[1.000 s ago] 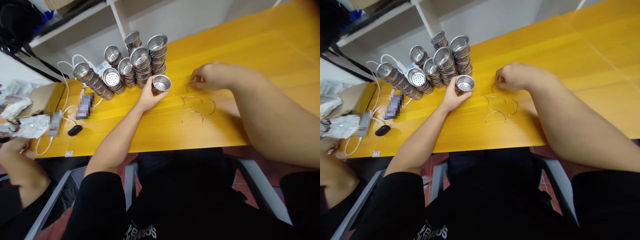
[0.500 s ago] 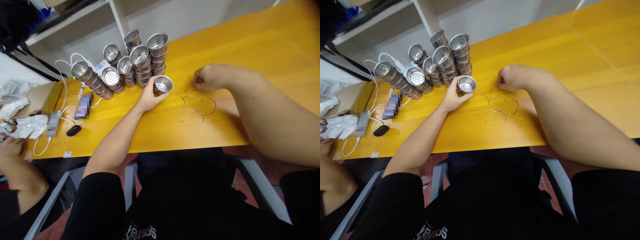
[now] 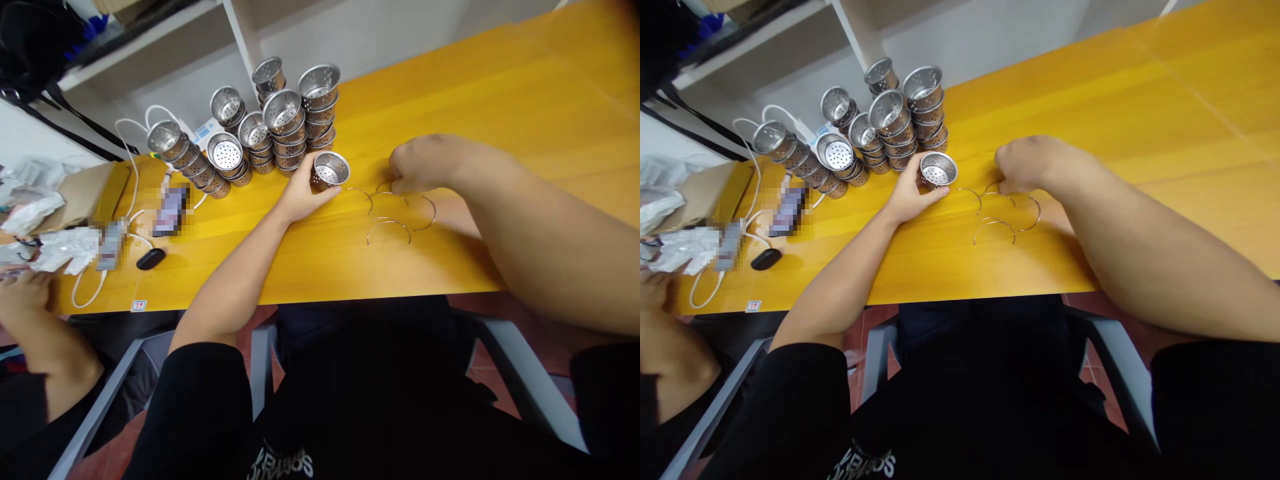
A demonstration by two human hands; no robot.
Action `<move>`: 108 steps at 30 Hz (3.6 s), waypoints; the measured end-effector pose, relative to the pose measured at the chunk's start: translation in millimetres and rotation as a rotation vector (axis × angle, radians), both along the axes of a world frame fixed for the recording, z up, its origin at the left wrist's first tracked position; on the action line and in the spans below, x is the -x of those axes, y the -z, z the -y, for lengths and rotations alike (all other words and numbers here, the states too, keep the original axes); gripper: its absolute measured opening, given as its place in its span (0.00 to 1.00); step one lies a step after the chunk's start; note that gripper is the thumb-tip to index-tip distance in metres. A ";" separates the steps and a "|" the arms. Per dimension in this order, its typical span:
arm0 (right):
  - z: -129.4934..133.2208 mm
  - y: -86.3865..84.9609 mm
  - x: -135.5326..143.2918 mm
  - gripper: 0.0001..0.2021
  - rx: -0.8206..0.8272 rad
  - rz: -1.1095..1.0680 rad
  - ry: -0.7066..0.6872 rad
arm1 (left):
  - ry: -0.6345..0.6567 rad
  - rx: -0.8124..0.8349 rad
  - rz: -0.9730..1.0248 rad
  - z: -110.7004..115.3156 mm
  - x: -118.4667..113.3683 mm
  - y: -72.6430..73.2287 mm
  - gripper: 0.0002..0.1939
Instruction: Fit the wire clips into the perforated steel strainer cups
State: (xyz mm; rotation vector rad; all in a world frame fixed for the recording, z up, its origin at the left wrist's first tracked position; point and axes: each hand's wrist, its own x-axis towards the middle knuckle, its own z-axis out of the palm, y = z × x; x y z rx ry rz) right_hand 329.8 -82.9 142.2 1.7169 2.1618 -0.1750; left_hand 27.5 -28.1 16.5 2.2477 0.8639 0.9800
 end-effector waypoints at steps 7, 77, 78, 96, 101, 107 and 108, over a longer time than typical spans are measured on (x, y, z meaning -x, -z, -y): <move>0.3 -0.8 -6.1 0.09 0.036 -0.069 0.005 | -0.014 0.007 -0.019 -1.6 1.2 -0.1 0.43; -42.3 82.9 -30.2 0.18 -0.284 -1.283 -0.050 | 0.135 0.448 0.394 -11.5 -0.6 -2.3 0.61; -43.6 84.5 -30.9 0.18 -0.286 -1.285 -0.060 | 0.128 0.448 0.388 -10.8 -0.9 -2.3 0.61; -28.2 67.5 -22.2 0.19 -0.236 -1.240 0.025 | 0.043 0.521 0.429 3.7 -6.2 -18.1 0.50; -29.7 65.2 -21.8 0.10 -0.239 -1.219 0.024 | 0.042 0.608 0.413 6.5 -3.9 -17.6 0.44; -27.2 62.6 -16.9 0.13 -0.250 -1.176 0.065 | 0.062 0.529 0.411 10.7 -8.7 -22.6 0.53; -26.9 62.2 -16.3 0.14 -0.254 -1.169 0.063 | 0.053 0.511 0.402 11.4 -9.6 -23.6 0.54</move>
